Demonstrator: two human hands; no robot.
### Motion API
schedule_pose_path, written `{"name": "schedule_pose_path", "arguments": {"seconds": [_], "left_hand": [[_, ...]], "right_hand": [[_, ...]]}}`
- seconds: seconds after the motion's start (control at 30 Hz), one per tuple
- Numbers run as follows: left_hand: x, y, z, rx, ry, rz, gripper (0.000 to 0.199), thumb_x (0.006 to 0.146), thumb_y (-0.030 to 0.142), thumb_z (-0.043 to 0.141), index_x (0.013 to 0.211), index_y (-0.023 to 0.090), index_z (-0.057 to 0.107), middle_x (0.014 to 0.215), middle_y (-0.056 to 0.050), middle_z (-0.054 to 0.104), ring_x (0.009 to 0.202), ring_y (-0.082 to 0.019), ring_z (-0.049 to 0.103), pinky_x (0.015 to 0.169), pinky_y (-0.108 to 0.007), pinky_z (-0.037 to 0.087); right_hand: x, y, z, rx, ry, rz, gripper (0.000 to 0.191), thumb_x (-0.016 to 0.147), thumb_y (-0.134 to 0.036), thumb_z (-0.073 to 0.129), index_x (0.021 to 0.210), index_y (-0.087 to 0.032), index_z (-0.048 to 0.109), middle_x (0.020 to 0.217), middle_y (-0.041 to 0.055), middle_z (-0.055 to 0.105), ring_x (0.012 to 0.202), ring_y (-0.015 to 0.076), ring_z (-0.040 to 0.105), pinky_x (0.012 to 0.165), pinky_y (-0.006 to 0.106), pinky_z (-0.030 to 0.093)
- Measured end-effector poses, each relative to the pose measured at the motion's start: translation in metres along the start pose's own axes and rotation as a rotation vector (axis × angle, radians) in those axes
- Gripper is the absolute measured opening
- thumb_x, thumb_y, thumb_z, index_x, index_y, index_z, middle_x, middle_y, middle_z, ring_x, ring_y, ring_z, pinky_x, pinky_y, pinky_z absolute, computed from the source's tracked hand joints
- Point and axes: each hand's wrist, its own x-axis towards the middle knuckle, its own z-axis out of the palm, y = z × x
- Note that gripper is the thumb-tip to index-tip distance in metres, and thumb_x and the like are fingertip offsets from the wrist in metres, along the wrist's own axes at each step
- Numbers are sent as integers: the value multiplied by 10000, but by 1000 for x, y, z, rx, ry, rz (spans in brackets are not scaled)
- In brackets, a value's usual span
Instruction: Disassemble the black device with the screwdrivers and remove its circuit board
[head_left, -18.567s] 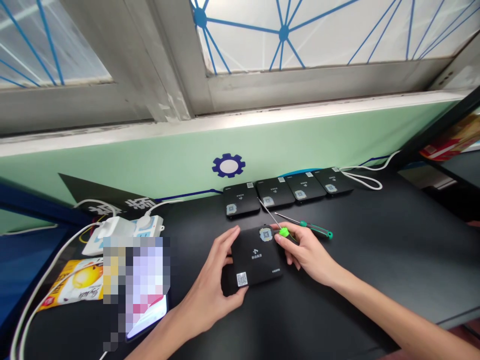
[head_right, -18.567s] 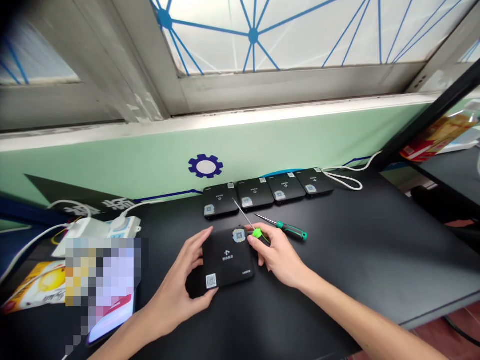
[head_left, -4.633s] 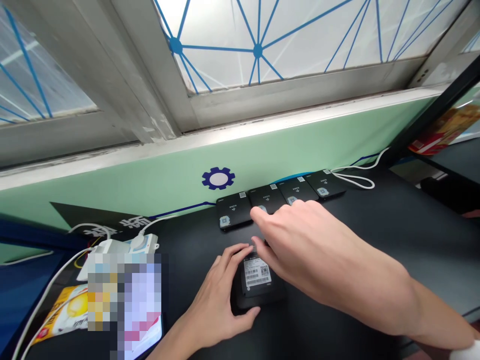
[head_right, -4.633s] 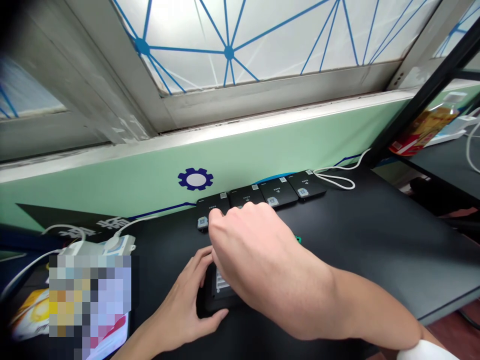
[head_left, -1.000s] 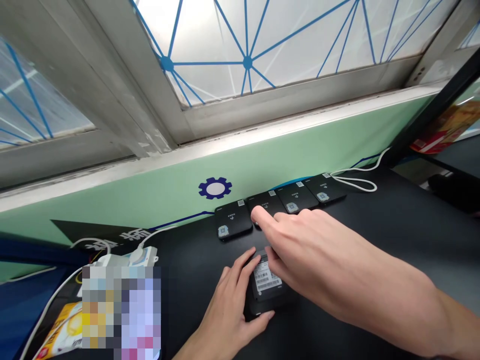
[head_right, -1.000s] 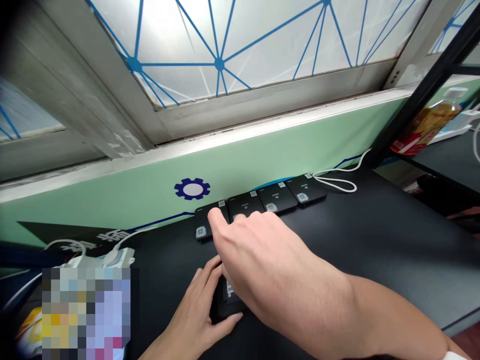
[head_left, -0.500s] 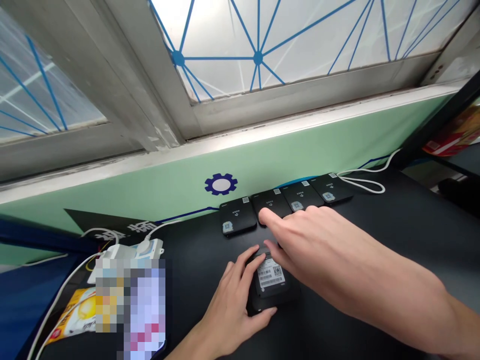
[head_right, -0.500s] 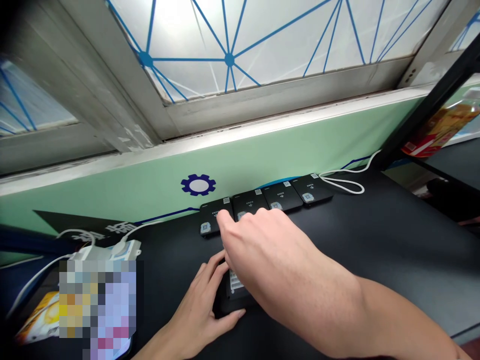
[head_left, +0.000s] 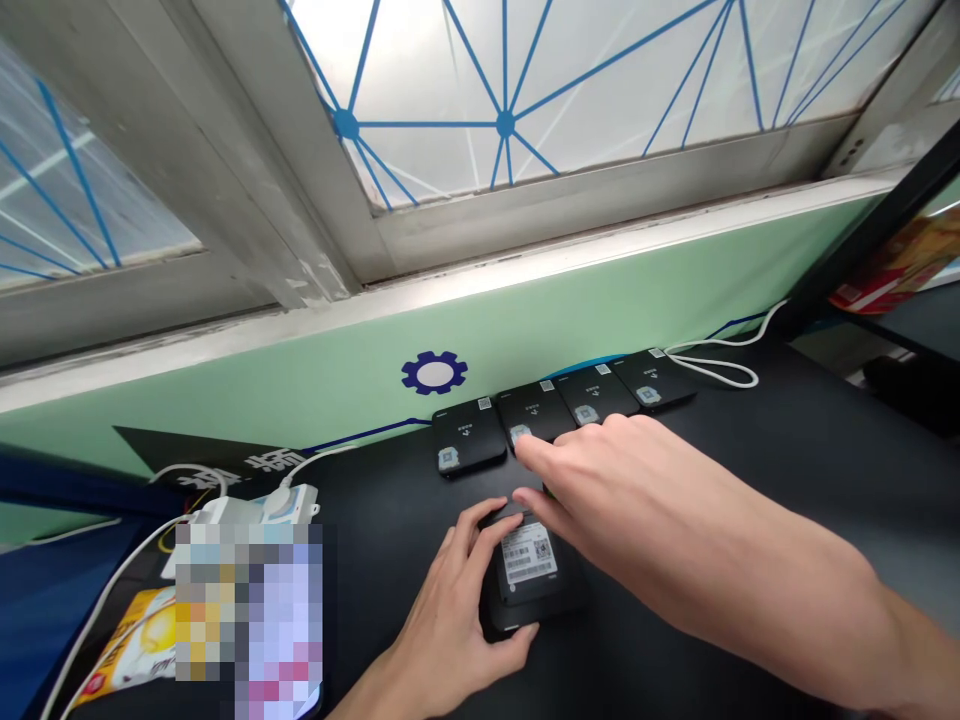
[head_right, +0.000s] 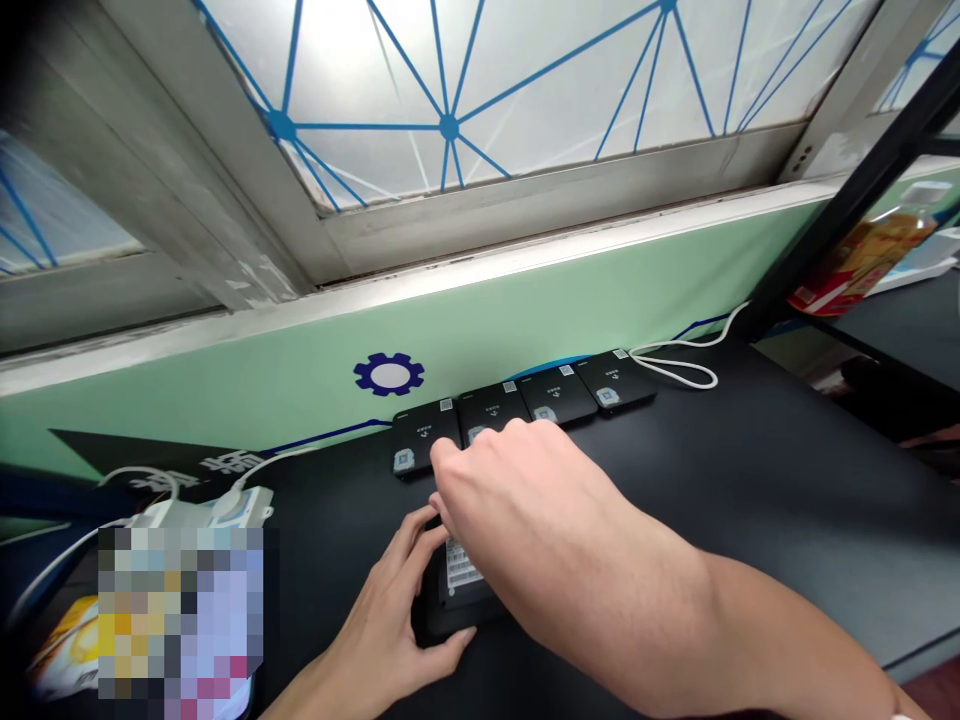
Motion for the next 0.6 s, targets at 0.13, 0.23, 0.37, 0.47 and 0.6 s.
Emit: {"name": "schedule_pose_path", "arguments": {"seconds": [0.13,0.23,0.37,0.47,0.6], "left_hand": [[1,-2,0,-3,-5,16,1015,748,203,858,1659,396,454,1727,-119,445,1442,-432,630,1170,-622,605],[1,-1,-1,15,-4,35,1024,751,201,865,1666,384,443,1727,-127,450,1488,-446,600,1185,-630,595],[1,3,-3,30,-27,32,1044,773,191,876,1685,381,404,1729,-141,449,1501,-446,594,1204,-636,579],[0,2,-2,39,-27,34,1071,775,190,874,1702,383,372,1728,-150,451,1516,-462,580,1231,-671,546],[-1,-2,1,21,-22,45,1080,756,195,874,1697,388,382,1749,-137,430,1501,-457,590,1216,-667,559]], "right_hand": [[-8,0,6,-18,91,-53,270,1046,-176,715,1302,-98,754,1198,160,811,810,243,726,658,378,466],[-12,-2,7,-129,135,-136,302,1090,-195,631,1329,-83,778,1448,231,756,943,308,757,662,423,497],[-10,-3,3,-176,86,-204,229,1070,-179,644,1196,-128,828,1427,238,768,917,322,761,600,414,455],[-9,-1,5,-61,102,-86,234,1045,-174,723,1257,-116,801,1166,155,815,795,259,734,602,385,439],[-12,0,13,-16,147,-65,398,1026,-197,765,1397,-56,728,1162,140,797,838,252,723,645,384,444]]}}
